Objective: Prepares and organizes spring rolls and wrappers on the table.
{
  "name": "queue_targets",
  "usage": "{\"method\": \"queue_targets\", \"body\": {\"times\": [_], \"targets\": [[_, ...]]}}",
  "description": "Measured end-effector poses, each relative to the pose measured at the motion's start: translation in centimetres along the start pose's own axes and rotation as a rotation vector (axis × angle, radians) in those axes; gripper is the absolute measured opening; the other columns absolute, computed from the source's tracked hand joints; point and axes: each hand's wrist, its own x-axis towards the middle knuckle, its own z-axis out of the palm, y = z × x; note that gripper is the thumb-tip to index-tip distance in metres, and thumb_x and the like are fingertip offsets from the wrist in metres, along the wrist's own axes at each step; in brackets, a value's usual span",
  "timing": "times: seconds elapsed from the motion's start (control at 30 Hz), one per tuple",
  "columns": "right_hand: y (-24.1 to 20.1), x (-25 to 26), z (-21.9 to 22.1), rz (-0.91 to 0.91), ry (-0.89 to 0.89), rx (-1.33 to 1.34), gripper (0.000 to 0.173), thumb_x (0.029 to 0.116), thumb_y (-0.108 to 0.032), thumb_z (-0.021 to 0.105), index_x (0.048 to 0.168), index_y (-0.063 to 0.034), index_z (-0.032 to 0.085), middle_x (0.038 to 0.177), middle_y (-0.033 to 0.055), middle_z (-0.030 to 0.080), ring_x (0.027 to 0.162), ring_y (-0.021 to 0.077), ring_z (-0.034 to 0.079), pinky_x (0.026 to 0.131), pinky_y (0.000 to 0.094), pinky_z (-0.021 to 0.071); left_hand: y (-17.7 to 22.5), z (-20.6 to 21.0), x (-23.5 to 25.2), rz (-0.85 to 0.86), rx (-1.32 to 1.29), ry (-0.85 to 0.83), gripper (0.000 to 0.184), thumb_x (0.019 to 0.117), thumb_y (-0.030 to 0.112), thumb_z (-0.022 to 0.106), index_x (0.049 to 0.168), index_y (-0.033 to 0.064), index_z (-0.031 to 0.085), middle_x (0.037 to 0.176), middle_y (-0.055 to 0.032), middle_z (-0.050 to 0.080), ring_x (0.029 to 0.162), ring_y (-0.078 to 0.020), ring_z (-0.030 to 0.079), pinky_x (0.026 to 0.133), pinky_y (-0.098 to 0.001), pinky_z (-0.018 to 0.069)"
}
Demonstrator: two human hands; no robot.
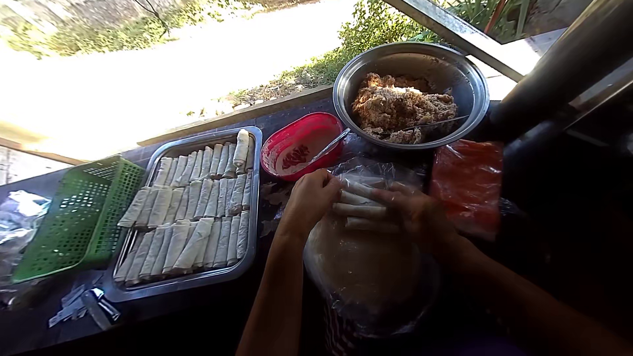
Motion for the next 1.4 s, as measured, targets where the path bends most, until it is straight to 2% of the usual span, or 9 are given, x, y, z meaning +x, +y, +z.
{"method": "queue_targets", "body": {"times": [0.13,0.27,0.37,0.5,0.67,0.8,1.0,1.2,1.4], "targets": [[0.2,-0.3,0.0,-0.044,-0.016,0.073,0.036,0.0951,-0.001,0.057,0.122,-0.0152,0.076,0.119,0.0131,0.073,0.109,0.0277,0.071,0.091,0.0434,0.0585,-1.5,0.4,-1.4,0.189,-0.332,0.079,0.015,0.1056,0.013,0.050,0.092,0.0083,0.057,0.073,0.0027,0.055,0.062,-0.0026,0.049,0.059,-0.0191,0.0391],[-0.5,-1.1,-0.2,-0.135,-0.020,0.077,0.036,0.0940,0.003,0.053,0.126,0.0018,0.069,0.114,0.0168,0.075,0.100,0.0280,0.073,0.091,0.0372,0.0573,-3.1,0.4,-2.8,0.131,-0.686,0.120,0.017,0.1022,0.012,0.037,0.095,0.0153,0.053,0.077,0.0089,0.060,0.065,0.0016,0.057,0.061,-0.0139,0.0473],[-0.5,-1.6,-0.7,-0.121,-0.064,0.154,0.033,0.0986,-0.003,0.053,0.128,0.0000,0.066,0.122,0.0171,0.070,0.096,0.0191,0.072,0.083,0.0269,0.0589,-4.0,0.2,-4.1,0.042,-0.587,0.168,0.013,0.1077,0.017,0.038,0.110,0.0114,0.050,0.088,0.0051,0.070,0.064,0.0029,0.062,0.055,-0.0124,0.0470],[-0.2,-2.2,-0.9,-0.162,-0.117,0.230,0.029,0.0906,0.002,0.055,0.105,-0.0069,0.078,0.112,0.0143,0.072,0.105,0.0189,0.068,0.093,0.0268,0.0546,-4.9,0.4,-5.6,0.035,-0.477,0.153,0.029,0.1024,0.017,0.055,0.128,0.0052,0.048,0.096,0.0026,0.070,0.070,0.0016,0.063,0.062,-0.0151,0.0497],[-0.6,-2.1,-0.9,-0.201,-0.172,0.266,0.031,0.0905,0.002,0.054,0.106,-0.0104,0.079,0.106,0.0125,0.072,0.103,0.0181,0.067,0.092,0.0278,0.0537,-5.7,0.2,-5.8,0.003,-0.466,0.145,0.033,0.0999,0.005,0.058,0.131,0.0049,0.049,0.098,0.0008,0.071,0.068,0.0004,0.062,0.061,-0.0156,0.0507],[-0.4,-2.4,-1.3,-0.220,-0.177,0.239,0.019,0.0869,-0.001,0.059,0.092,-0.0082,0.075,0.100,0.0118,0.071,0.099,0.0145,0.066,0.088,0.0205,0.0517,-6.7,0.2,-6.0,0.030,-0.494,0.198,0.035,0.0939,-0.004,0.061,0.127,0.0039,0.053,0.099,-0.0007,0.069,0.073,-0.0021,0.065,0.064,-0.0162,0.0536],[-0.5,-2.6,-0.2,-0.295,-0.204,0.167,0.038,0.0896,0.002,0.055,0.119,-0.0083,0.076,0.113,0.0124,0.073,0.108,0.0233,0.068,0.097,0.0329,0.0526,-7.2,0.3,-6.1,0.071,-0.462,0.293,0.035,0.0903,-0.007,0.065,0.123,0.0054,0.059,0.102,-0.0013,0.067,0.078,-0.0019,0.065,0.067,-0.0168,0.0546],[0.5,-2.4,-0.6,-0.233,-0.158,0.242,0.018,0.0937,-0.022,0.069,0.101,-0.0052,0.073,0.093,0.0069,0.072,0.087,0.0101,0.067,0.082,0.0199,0.0533,-7.5,0.4,-6.1,0.108,-0.438,0.331,0.034,0.0897,-0.008,0.066,0.120,0.0048,0.061,0.100,-0.0001,0.068,0.079,-0.0003,0.066,0.069,-0.0161,0.0548],[-1.4,-1.8,1.7,-0.201,0.026,-0.013,0.032,0.0931,-0.032,0.068,0.078,-0.0042,0.070,0.071,0.0090,0.067,0.067,0.0200,0.066,0.064,0.0305,0.0535,-7.3,0.6,-6.0,0.092,-0.274,0.442,0.029,0.0922,-0.003,0.066,0.120,0.0024,0.062,0.105,-0.0046,0.068,0.089,-0.0040,0.067,0.077,-0.0206,0.0561]]}}
